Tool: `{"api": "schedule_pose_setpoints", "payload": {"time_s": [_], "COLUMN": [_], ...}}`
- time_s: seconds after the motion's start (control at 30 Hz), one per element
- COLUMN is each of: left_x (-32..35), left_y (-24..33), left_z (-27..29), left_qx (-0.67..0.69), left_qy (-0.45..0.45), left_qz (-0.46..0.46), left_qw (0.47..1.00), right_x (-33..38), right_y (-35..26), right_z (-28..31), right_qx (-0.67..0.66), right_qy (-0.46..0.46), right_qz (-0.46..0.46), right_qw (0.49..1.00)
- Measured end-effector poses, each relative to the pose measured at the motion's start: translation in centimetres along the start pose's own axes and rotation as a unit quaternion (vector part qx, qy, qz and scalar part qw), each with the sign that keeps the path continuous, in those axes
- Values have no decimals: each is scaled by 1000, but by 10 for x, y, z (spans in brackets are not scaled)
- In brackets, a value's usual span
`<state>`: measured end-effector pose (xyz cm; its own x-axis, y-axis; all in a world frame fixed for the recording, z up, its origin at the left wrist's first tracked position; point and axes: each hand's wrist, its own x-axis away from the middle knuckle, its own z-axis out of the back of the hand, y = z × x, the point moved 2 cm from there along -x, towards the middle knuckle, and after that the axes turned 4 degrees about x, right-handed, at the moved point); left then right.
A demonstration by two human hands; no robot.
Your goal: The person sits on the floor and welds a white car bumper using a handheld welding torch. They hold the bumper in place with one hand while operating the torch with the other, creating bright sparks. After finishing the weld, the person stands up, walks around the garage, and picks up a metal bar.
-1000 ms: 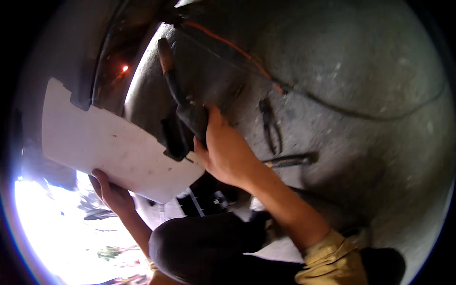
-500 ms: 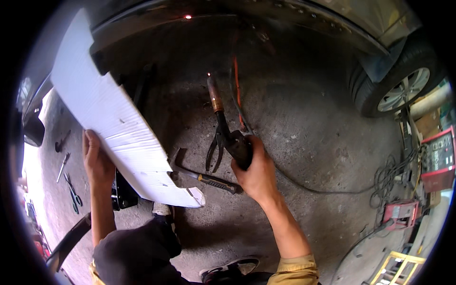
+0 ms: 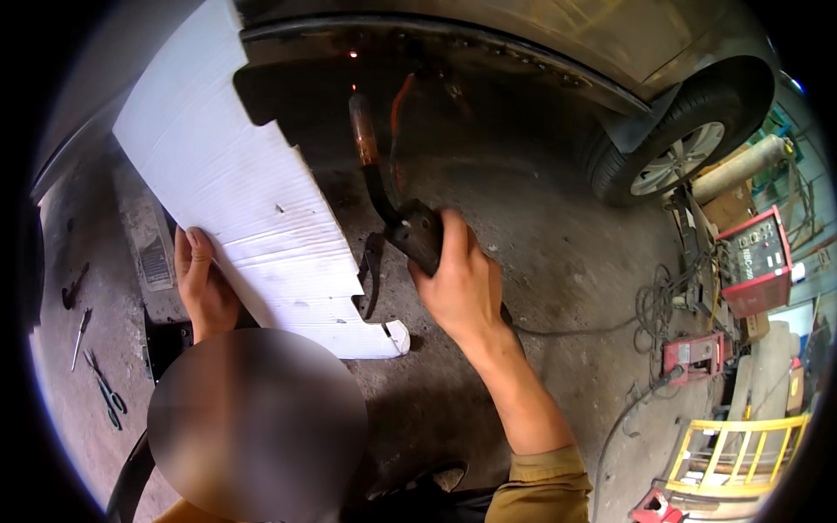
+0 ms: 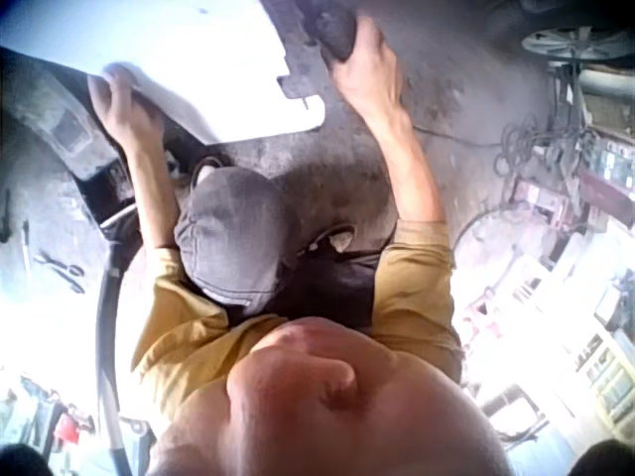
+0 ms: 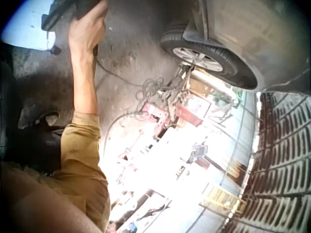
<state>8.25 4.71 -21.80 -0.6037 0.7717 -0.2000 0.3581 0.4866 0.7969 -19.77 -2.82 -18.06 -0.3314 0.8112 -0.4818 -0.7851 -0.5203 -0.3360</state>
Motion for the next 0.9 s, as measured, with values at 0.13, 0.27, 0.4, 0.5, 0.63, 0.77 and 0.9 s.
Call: {"api": "schedule_pose_setpoints", "payload": {"time_s": [0.13, 0.27, 0.4, 0.5, 0.63, 0.77, 0.9], "left_x": [-10, -23, -28, -30, -33, -36, -39], "left_y": [7, 23, 32, 33, 33, 35, 35], "left_z": [16, 21, 14, 15, 15, 8, 10], "left_qx": [-11, -65, -87, -91, -102, -102, -131], "left_qy": [-25, -42, -32, -49, -49, -43, -48], "left_qz": [14, -28, -22, -20, -15, -24, -25], "left_qw": [1000, 997, 995, 994, 993, 994, 990], "right_x": [-6, -19, -27, -29, -33, -33, -33], "right_y": [-8, -19, -19, -20, -18, -21, -23], "right_z": [-11, -18, -24, -30, -34, -36, -37], "right_qx": [-2, -7, 8, -3, -6, -2, -6], "right_qy": [16, 13, 10, 16, 12, 27, 28], "right_qz": [-30, -43, -43, -63, -51, -51, -64], "right_qw": [999, 999, 999, 998, 999, 998, 998]}}
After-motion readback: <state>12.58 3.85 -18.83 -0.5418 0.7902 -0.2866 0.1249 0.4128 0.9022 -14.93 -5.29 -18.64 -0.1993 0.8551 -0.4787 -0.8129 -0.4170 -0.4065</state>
